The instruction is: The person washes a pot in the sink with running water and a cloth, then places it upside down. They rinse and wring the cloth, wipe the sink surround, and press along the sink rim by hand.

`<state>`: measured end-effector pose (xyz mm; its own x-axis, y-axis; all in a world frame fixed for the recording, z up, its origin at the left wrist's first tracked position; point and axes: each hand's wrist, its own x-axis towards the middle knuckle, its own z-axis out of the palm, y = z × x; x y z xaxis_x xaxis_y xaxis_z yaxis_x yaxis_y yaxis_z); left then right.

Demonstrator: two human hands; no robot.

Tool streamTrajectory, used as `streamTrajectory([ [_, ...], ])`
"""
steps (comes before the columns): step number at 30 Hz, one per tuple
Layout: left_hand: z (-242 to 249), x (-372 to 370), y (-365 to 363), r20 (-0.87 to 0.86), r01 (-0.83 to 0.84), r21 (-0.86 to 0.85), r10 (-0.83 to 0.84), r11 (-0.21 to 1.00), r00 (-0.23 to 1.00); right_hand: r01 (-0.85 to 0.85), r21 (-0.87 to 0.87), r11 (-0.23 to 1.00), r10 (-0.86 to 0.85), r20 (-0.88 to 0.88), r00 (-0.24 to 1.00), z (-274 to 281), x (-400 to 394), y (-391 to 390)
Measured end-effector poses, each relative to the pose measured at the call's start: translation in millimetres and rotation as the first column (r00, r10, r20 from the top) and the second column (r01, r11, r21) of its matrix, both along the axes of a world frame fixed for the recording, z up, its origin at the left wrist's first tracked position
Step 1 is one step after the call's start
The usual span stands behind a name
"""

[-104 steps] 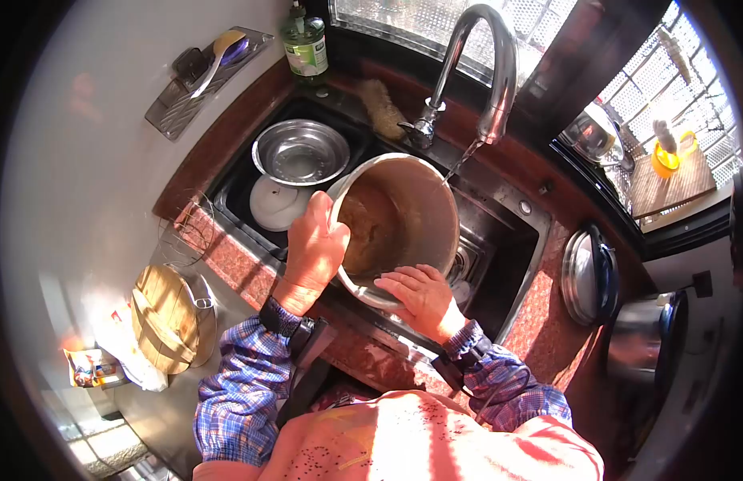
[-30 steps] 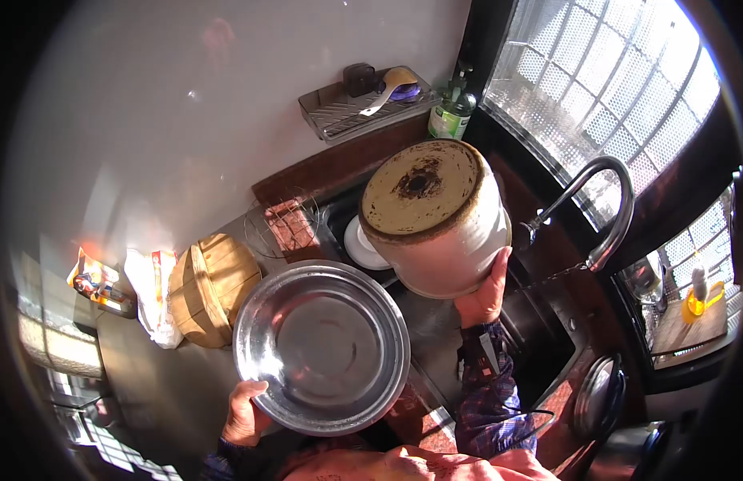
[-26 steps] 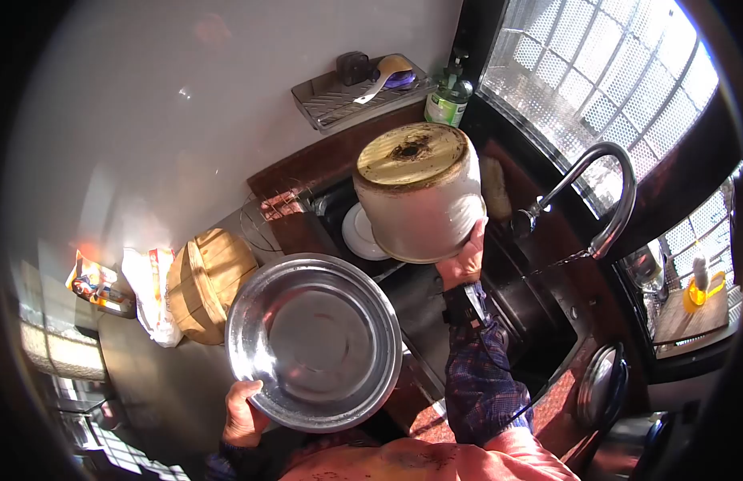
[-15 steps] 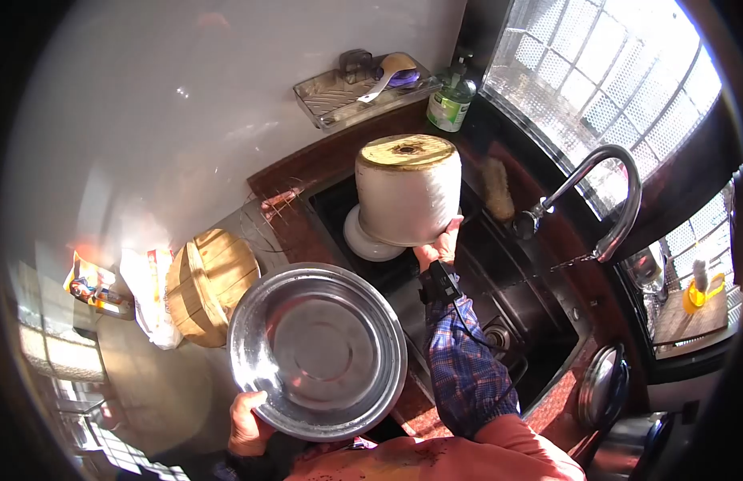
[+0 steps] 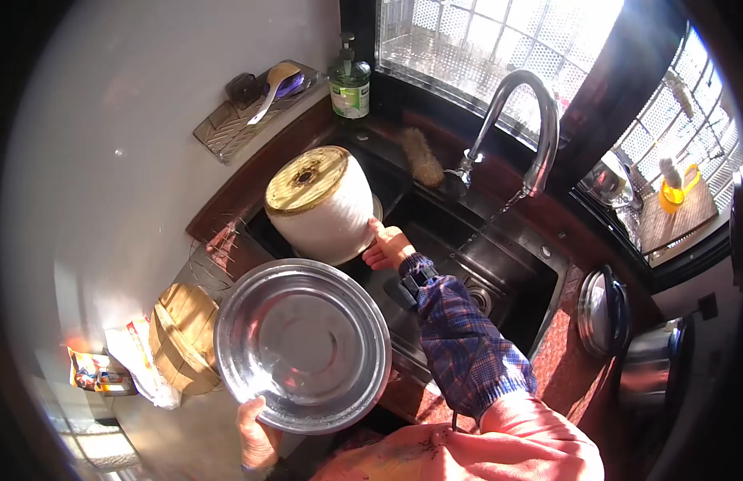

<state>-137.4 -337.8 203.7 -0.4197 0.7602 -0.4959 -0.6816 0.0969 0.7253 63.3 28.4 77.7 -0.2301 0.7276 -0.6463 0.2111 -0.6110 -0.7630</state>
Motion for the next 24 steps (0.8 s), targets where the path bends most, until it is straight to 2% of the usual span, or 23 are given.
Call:
streamTrajectory([
  [1,4.6,5.0,9.2,-0.047,0.039,0.000,-0.039,0.999,0.998,-0.029,0.037,0.999,0.029,0.006,1.000,6.8,5.5,-7.9],
  [3,2.5,10.7,27.0,-0.120,0.086,0.009,-0.084,0.996,0.989,0.002,0.035,0.999,0.005,-0.201,0.980,-10.1,16.2,-17.0],
  [4,-14.4,2.2,32.4,-0.274,0.168,-0.042,-0.173,0.985,0.946,-0.100,0.018,0.995,0.099,-0.369,0.924,-15.5,30.6,-21.8],
  [6,-34.5,-5.4,41.5,-0.372,0.325,-0.091,-0.335,0.941,0.866,-0.031,0.389,0.921,0.135,-0.245,0.960,-28.9,69.8,-53.3],
  [7,-23.8,6.5,66.8,-0.331,0.402,-0.075,-0.403,0.913,0.853,0.041,0.352,0.935,0.070,-0.296,0.953,-27.9,90.8,-66.2],
  [9,9.0,54.3,111.3,-0.361,0.418,-0.083,-0.418,0.905,0.833,0.273,0.039,0.961,-0.223,-0.470,0.854,-44.2,132.7,-96.2],
  [11,-5.4,66.6,145.7,-0.431,0.647,-0.128,-0.630,0.752,0.647,0.365,-0.067,0.929,-0.341,-0.540,0.769,4.6,159.3,-144.0],
  [12,-16.4,76.3,163.0,-0.537,0.694,-0.132,-0.640,0.708,0.550,0.315,-0.072,0.946,-0.300,-0.555,0.776,17.3,166.9,-161.7],
  [13,-30.7,85.8,178.1,-0.635,0.738,-0.142,-0.632,0.660,0.443,0.202,-0.113,0.973,-0.229,-0.586,0.777,-3.7,180.2,-169.2],
  [15,-70.3,97.9,201.5,-0.281,0.826,-0.058,-0.803,0.561,0.526,0.293,0.046,0.955,-0.245,-0.436,0.866,-13.0,179.1,-186.2],
  [16,-78.0,108.5,217.9,-0.307,0.801,-0.233,-0.823,0.551,0.477,0.352,-0.097,0.931,-0.351,-0.500,0.792,-15.1,183.4,-184.0],
  [17,-83.9,115.2,225.5,-0.465,0.674,-0.408,-0.775,0.616,0.428,0.367,-0.085,0.926,-0.361,-0.476,0.802,-16.6,188.7,-183.1],
  [19,-76.0,116.4,234.7,-0.759,0.577,-0.421,-0.620,0.700,0.200,0.485,-0.120,0.866,-0.498,-0.274,0.822,-57.7,188.1,-171.5],
  [20,-59.9,116.1,235.0,-0.709,0.621,-0.421,-0.667,0.661,0.230,0.543,-0.133,0.829,-0.558,-0.170,0.812,-78.9,188.1,-165.8],
  [21,-50.2,115.6,240.2,-0.625,0.723,-0.396,-0.744,0.565,0.239,0.480,0.019,0.877,-0.473,-0.142,0.870,-98.1,188.5,-163.0],
  [22,-50.2,114.0,237.3,-0.587,0.749,-0.374,-0.765,0.547,0.266,0.411,0.171,0.896,-0.400,-0.093,0.912,-89.6,181.5,-159.8],
  [23,-50.5,112.7,236.0,-0.550,0.772,-0.347,-0.782,0.533,0.293,0.601,-0.129,0.788,-0.613,-0.083,0.786,-81.7,168.6,-146.4],
  [24,-50.9,112.1,238.3,-0.557,0.795,-0.338,-0.788,0.503,0.262,0.600,-0.129,0.789,-0.612,-0.086,0.786,-91.6,162.0,-141.3],
])
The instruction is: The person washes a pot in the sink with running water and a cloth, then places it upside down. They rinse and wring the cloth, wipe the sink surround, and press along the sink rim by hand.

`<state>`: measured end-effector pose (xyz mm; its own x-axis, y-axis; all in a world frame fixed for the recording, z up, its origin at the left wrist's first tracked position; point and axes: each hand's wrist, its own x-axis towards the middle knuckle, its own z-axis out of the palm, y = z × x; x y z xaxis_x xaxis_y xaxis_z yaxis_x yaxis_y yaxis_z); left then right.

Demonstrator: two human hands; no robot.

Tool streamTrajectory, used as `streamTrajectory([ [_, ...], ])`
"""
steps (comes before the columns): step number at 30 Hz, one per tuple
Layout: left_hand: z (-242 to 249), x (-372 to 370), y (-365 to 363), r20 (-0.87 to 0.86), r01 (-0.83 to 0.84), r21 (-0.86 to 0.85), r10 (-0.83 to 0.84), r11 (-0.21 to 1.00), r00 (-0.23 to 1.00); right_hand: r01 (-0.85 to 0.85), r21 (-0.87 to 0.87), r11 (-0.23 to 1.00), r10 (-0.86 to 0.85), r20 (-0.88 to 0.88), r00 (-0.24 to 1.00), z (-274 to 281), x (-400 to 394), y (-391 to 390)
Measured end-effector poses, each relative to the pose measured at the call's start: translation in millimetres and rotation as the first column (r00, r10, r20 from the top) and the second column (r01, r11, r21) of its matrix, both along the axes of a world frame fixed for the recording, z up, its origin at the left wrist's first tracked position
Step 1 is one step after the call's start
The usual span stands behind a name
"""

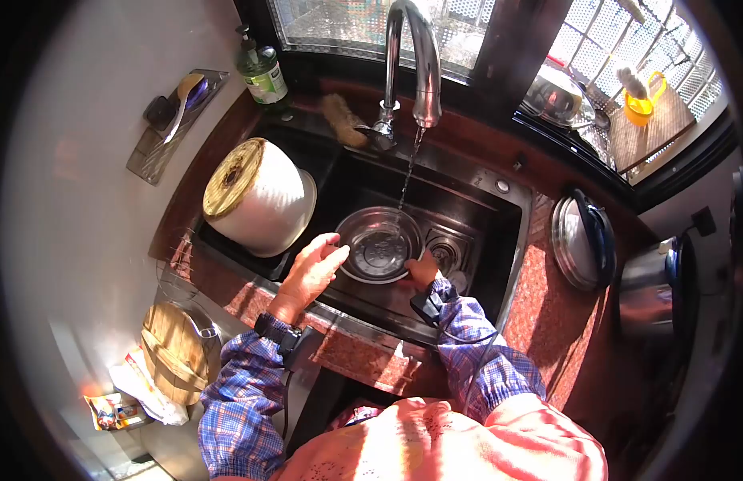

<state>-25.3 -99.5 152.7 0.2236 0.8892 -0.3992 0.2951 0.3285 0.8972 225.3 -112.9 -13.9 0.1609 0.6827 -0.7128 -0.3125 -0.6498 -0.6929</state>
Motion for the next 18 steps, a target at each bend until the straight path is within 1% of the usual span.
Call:
streamTrajectory([
  [1,-0.9,0.2,2.6,0.004,0.044,0.010,-0.044,0.999,0.999,-0.074,0.082,0.994,0.077,-0.036,0.996,-21.4,-5.1,6.3],
  [2,-1.9,3.8,6.2,0.040,0.047,-0.003,-0.047,0.999,0.998,-0.143,0.165,0.976,0.155,-0.063,0.986,-40.6,-9.4,12.0],
  [3,-8.9,7.6,13.9,0.045,0.045,-0.008,-0.045,0.999,0.998,-0.145,0.160,0.976,0.156,-0.058,0.986,-56.2,-14.8,17.2],
  [5,-26.6,20.0,34.4,0.216,0.109,-0.041,-0.098,0.993,0.971,0.092,0.160,0.983,-0.082,-0.068,0.994,-77.5,-19.2,17.3],
  [6,-23.5,32.8,43.7,0.217,0.149,-0.079,-0.129,0.986,0.968,0.096,0.147,0.984,-0.089,-0.057,0.994,-81.8,-9.2,10.2],
  [7,-25.0,47.6,51.7,0.269,0.159,-0.070,-0.135,0.985,0.954,0.019,0.184,0.983,-0.062,0.234,0.970,-84.7,7.7,2.6],
  [8,-25.7,63.9,59.5,0.303,0.179,-0.084,-0.146,0.980,0.942,-0.068,0.196,0.978,-0.042,0.507,0.861,-86.4,26.1,-3.2],
  [9,-23.6,81.5,64.5,0.336,0.202,-0.098,-0.159,0.974,0.928,-0.154,0.178,0.972,-0.027,0.735,0.677,-87.9,39.7,-9.2],
  [10,-20.4,99.6,66.6,0.409,0.182,-0.109,-0.123,0.977,0.904,-0.183,0.023,0.983,0.081,0.837,0.541,-66.9,48.0,-16.9],
  [11,-18.4,116.8,68.6,0.476,0.164,-0.123,-0.087,0.979,0.875,-0.183,-0.135,0.974,0.199,0.899,0.391,-35.9,51.8,-24.5],
  [12,-32.7,134.3,77.2,0.582,0.184,-0.133,-0.073,0.974,0.810,-0.186,-0.084,0.979,0.127,0.964,0.234,-35.1,52.5,-39.0],
  [13,-29.3,146.1,78.2,0.663,0.194,-0.135,-0.057,0.972,0.746,-0.172,-0.087,0.981,0.126,0.965,0.231,-37.2,51.3,-43.9],
  [15,-26.8,166.1,84.5,0.789,0.171,-0.130,-0.003,0.977,0.615,0.049,-0.243,0.969,0.228,0.951,0.209,-46.2,47.3,-45.1],
  [16,-24.2,167.9,88.2,0.788,0.179,-0.131,-0.007,0.975,0.616,0.067,-0.286,0.956,0.254,0.920,0.299,-64.9,54.2,-45.6],
  [17,-22.1,166.2,91.2,0.758,0.173,-0.152,0.002,0.973,0.652,0.075,-0.289,0.955,0.254,0.918,0.304,-82.4,65.5,-42.3],
  [18,-21.0,163.0,92.6,0.726,0.167,-0.173,0.011,0.971,0.688,-0.124,-0.410,0.904,0.426,0.826,0.370,-98.5,79.4,-37.2],
])
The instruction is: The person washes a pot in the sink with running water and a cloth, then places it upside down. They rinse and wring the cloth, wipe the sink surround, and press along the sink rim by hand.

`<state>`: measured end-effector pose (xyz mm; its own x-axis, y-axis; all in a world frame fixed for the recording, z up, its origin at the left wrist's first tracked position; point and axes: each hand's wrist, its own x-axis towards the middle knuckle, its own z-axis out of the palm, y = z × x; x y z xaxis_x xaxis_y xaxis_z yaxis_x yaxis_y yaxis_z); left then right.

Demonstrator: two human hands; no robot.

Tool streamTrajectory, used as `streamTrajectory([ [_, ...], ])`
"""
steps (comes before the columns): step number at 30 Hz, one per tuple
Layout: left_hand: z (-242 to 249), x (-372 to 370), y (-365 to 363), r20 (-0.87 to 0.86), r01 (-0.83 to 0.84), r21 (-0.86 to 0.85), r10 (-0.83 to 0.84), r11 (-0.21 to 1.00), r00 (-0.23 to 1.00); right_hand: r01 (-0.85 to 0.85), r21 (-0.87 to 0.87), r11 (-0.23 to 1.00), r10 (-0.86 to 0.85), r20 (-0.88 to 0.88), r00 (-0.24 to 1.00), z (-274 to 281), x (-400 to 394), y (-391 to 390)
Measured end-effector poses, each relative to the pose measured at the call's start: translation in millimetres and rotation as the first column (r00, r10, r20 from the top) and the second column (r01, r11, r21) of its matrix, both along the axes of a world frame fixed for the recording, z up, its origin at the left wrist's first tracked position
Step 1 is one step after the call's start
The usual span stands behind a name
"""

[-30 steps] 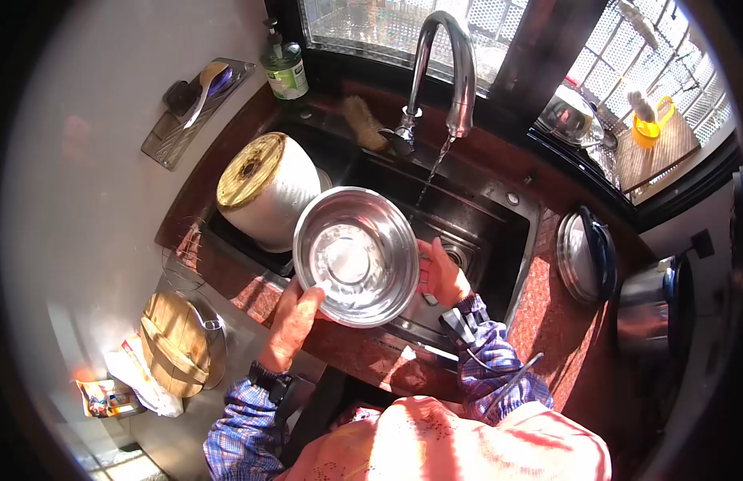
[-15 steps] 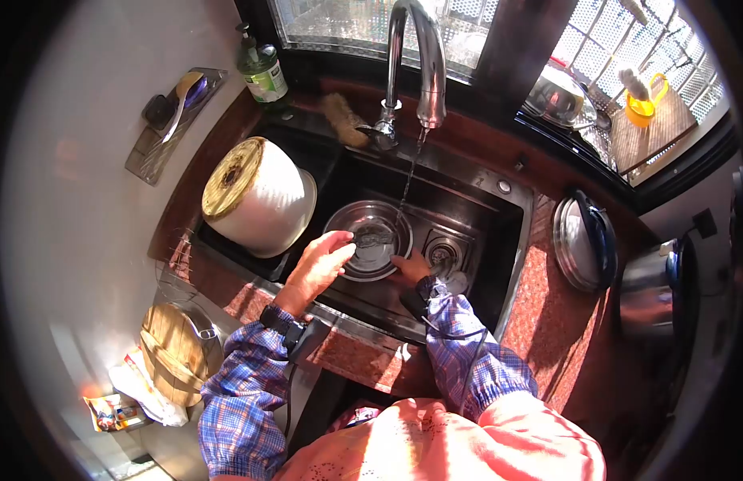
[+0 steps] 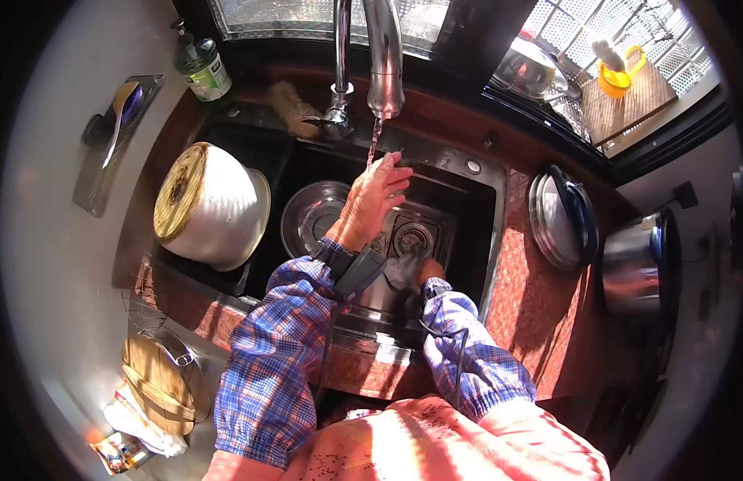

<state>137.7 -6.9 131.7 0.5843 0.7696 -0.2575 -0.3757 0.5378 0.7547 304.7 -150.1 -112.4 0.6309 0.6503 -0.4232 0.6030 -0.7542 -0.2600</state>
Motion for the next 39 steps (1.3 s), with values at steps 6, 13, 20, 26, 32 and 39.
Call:
streamTrajectory([
  [6,-68.2,-41.8,6.9,-0.676,0.453,0.536,0.041,0.712,0.736,0.071,0.470,0.880,0.370,-0.771,0.518,165.1,-8.2,43.3],
  [13,-57.5,-71.0,28.9,-0.686,0.583,0.724,0.292,0.368,0.667,0.139,0.710,0.690,0.650,-0.693,0.311,210.0,-20.9,101.9],
  [20,-14.5,-81.1,28.2,-0.419,0.224,0.622,0.077,0.750,0.905,-0.395,0.699,0.596,0.641,-0.117,0.759,217.6,-15.7,97.1],
  [26,1.5,-85.1,51.2,-0.741,0.584,0.667,0.331,0.463,0.584,0.014,0.806,0.591,0.525,-0.398,0.752,221.1,-23.0,95.5],
  [32,44.2,-48.4,37.4,-0.742,0.665,0.633,0.065,0.396,0.667,-0.304,0.802,0.515,0.634,-0.118,0.764,207.3,-58.1,117.7],
  [39,16.4,-110.6,85.0,-0.872,0.828,0.433,-0.067,0.356,0.484,-0.238,0.762,0.601,0.667,-0.315,0.675,251.3,-34.6,115.8],
])
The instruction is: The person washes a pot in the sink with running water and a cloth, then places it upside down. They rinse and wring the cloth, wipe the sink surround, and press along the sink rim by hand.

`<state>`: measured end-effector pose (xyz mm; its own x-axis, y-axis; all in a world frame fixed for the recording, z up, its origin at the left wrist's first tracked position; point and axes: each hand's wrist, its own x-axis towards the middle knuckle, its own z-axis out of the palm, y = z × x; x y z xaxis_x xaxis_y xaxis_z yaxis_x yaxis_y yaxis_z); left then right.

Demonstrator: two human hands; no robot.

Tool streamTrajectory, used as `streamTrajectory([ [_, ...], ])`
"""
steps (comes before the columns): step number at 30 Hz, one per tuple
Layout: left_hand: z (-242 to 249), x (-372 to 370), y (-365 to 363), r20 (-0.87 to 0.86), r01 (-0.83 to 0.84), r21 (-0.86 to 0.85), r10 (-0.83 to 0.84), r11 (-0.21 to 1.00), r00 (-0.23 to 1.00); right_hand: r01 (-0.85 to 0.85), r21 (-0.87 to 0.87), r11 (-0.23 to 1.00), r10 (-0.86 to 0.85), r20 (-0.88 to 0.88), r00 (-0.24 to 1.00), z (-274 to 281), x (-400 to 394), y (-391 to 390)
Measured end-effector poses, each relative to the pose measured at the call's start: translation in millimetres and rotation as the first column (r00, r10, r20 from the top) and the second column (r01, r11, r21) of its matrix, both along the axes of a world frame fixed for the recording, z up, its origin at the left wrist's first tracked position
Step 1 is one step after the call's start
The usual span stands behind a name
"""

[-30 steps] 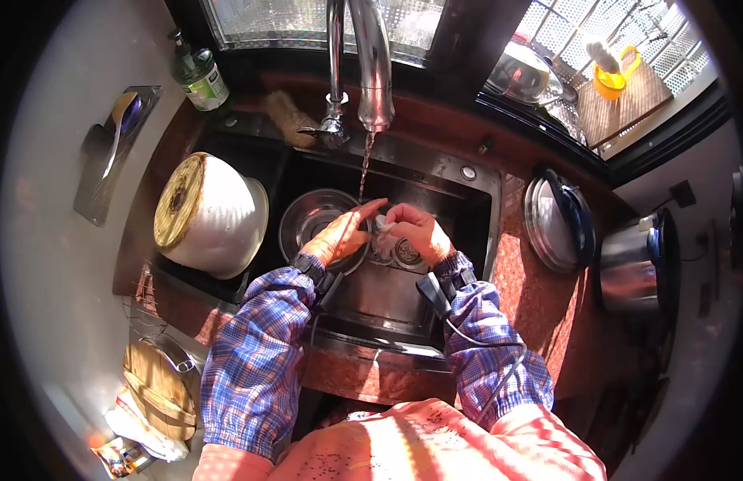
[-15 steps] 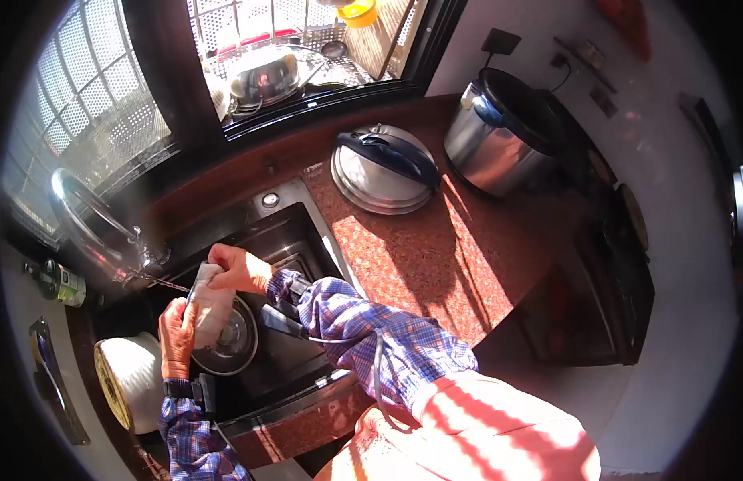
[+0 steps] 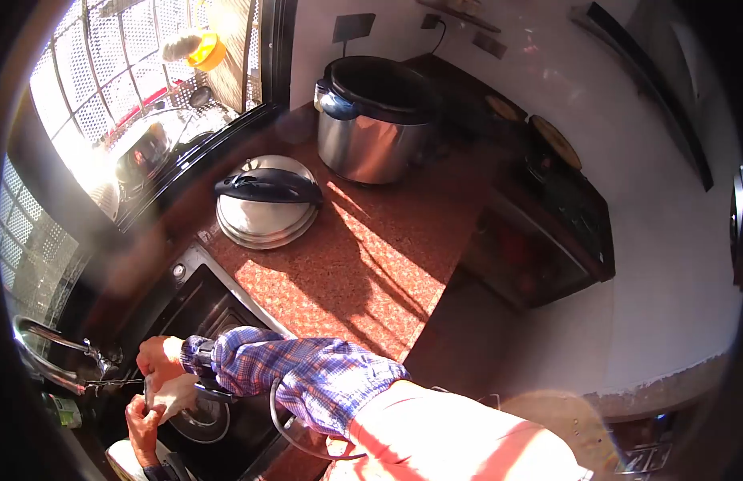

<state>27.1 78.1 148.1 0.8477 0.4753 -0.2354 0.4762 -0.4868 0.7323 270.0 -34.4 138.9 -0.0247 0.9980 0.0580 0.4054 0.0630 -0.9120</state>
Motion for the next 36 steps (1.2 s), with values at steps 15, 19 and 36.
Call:
streamTrajectory([
  [15,-64.0,-9.8,-13.9,0.253,-0.441,-0.402,0.560,0.803,0.789,0.203,-0.120,0.972,-0.223,-0.184,0.957,-47.3,-24.7,6.3],
  [19,-39.5,21.9,-15.1,0.240,-0.223,-0.431,0.350,0.874,0.906,0.135,-0.025,0.991,-0.135,0.021,0.991,-70.7,-46.0,18.6],
  [36,-80.9,49.1,-100.5,0.207,-0.099,-0.956,0.876,0.275,0.436,0.180,0.227,0.957,-0.202,0.079,0.976,-34.4,-68.3,-27.4],
])
